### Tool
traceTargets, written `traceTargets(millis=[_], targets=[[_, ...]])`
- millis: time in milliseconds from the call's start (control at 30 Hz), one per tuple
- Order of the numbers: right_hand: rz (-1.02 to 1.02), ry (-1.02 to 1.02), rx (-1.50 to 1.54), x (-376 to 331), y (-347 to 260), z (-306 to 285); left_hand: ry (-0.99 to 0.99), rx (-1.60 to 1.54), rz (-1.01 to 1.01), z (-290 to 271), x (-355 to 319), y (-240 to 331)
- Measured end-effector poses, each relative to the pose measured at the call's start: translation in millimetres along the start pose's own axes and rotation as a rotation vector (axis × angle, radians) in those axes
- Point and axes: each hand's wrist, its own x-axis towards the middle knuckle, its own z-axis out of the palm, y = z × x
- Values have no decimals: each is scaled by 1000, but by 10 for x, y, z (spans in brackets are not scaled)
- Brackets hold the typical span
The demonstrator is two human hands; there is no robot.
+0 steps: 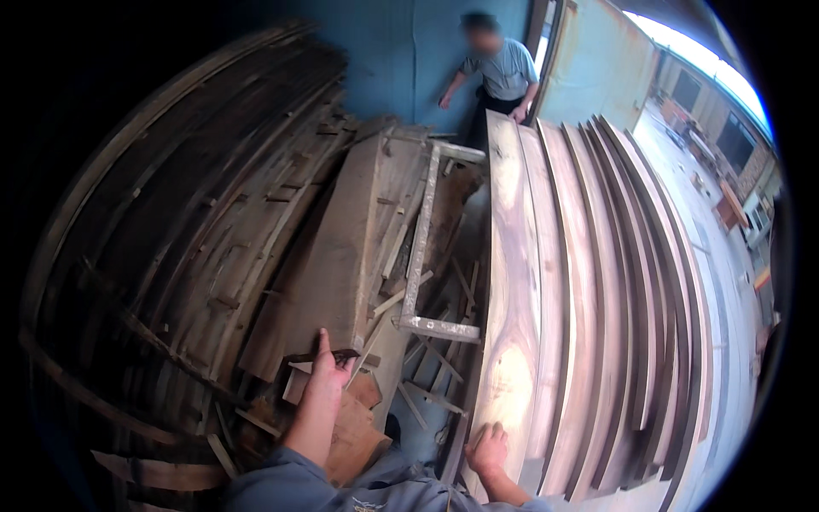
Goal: The person repeatedly picks up long wooden planks from a disorganized pile and places them onto a growing stack. The person handles the planks one at a time, lifting them from the floor and aligning them with the stack.
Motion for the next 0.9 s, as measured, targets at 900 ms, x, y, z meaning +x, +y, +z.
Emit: traceTargets(millis=[900], targets=[[69,-68,62,-39,-177,-71,32,-34,-36,-34,-77,-260]])
